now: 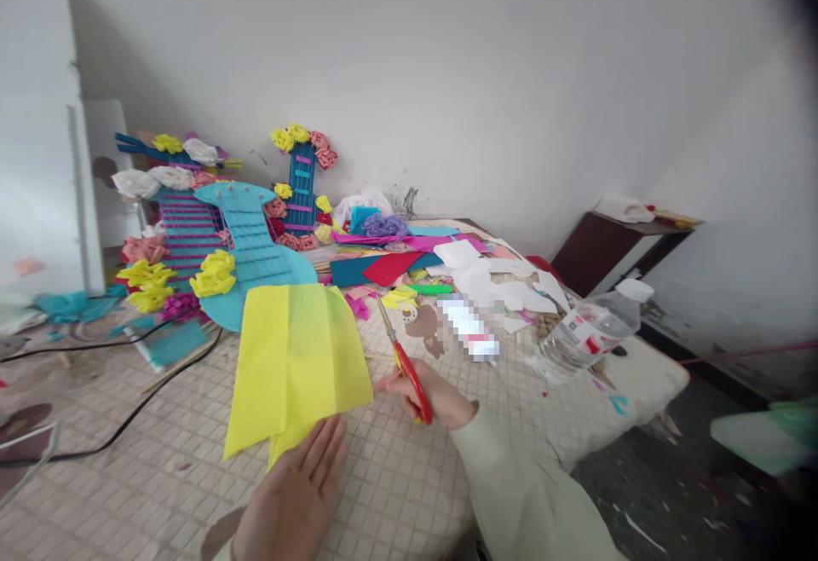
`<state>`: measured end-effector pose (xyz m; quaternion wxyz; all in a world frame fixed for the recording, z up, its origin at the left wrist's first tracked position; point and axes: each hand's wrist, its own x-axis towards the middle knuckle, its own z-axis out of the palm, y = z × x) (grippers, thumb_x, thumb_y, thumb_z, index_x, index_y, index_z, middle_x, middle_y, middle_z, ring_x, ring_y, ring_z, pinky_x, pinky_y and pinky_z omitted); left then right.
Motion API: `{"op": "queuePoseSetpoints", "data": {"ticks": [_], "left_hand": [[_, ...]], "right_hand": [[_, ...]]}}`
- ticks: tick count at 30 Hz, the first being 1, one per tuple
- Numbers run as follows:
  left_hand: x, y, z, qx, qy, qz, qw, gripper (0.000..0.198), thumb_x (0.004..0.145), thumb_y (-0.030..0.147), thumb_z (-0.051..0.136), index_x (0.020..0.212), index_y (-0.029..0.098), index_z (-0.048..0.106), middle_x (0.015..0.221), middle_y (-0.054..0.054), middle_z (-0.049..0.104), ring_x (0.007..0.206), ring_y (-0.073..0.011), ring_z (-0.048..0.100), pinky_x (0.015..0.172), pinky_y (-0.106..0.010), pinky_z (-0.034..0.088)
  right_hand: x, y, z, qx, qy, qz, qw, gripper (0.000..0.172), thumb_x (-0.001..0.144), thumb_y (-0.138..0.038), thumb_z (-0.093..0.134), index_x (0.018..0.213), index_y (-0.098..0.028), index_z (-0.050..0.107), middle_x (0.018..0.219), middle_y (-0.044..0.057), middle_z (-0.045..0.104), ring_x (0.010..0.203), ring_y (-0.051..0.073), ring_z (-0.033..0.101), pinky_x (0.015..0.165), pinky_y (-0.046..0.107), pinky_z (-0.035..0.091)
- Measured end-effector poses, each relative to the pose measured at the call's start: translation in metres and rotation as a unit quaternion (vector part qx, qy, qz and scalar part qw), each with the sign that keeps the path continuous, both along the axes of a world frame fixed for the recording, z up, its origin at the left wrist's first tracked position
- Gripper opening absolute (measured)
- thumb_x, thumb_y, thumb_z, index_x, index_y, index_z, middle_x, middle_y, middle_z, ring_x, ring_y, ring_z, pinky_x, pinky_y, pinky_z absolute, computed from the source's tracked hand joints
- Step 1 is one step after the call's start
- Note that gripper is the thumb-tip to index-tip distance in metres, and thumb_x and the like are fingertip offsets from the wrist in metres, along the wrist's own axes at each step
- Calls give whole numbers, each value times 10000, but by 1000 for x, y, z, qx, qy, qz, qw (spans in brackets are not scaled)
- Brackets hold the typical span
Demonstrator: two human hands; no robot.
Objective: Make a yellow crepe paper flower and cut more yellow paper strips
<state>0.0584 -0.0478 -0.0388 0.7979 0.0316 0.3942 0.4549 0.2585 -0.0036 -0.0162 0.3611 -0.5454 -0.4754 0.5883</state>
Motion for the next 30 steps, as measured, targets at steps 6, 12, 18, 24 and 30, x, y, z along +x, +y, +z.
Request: {"op": "queuePoseSetpoints", "data": {"ticks": [6, 12, 18, 24, 30], "left_hand": [[11, 16, 22, -29, -24, 64, 997, 202, 867, 135, 410, 875, 196, 603, 926, -59, 678, 804, -177, 662, 614, -309, 543], [17, 29, 30, -18, -38, 81, 996, 174, 876, 160, 433, 810, 185, 591, 743, -52, 625, 662, -165, 646, 577, -304, 533], [29, 22, 26, 18, -55, 88, 994, 200, 899, 177, 407, 909, 148, 605, 963, -83, 653, 875, -192, 650, 704, -316, 547], [52, 40, 34, 58, -101, 70, 991, 295, 883, 349, 450, 859, 112, 624, 861, -98, 661, 825, -204, 650, 726, -316, 545], [69, 74, 38, 115, -110, 105, 982, 255, 899, 316, 428, 937, 146, 615, 879, -80, 677, 811, -170, 654, 743, -288, 540]], "right_hand": [[-6, 11, -9, -18, 99, -24, 995, 308, 598, -339, 684, 649, -202, 412, 483, -91, 475, 301, 50, 381, 283, 174, 156], [-31, 18, -9, -3, 175, -50, 983, 345, 644, -428, 690, 658, -187, 443, 546, -82, 499, 319, 17, 321, 324, 172, 189], [-56, 36, -18, 20, 169, -153, 974, 380, 553, -307, 692, 599, -213, 326, 391, -141, 329, 272, 25, 281, 287, 168, 143], [-46, 37, 6, 99, 152, -170, 969, 309, 594, -262, 643, 608, -214, 338, 374, -126, 362, 272, 33, 281, 281, 171, 149], [-23, 50, 17, 147, 110, -199, 963, 299, 595, -256, 664, 645, -206, 373, 408, -127, 399, 276, 26, 288, 294, 169, 166]]}}
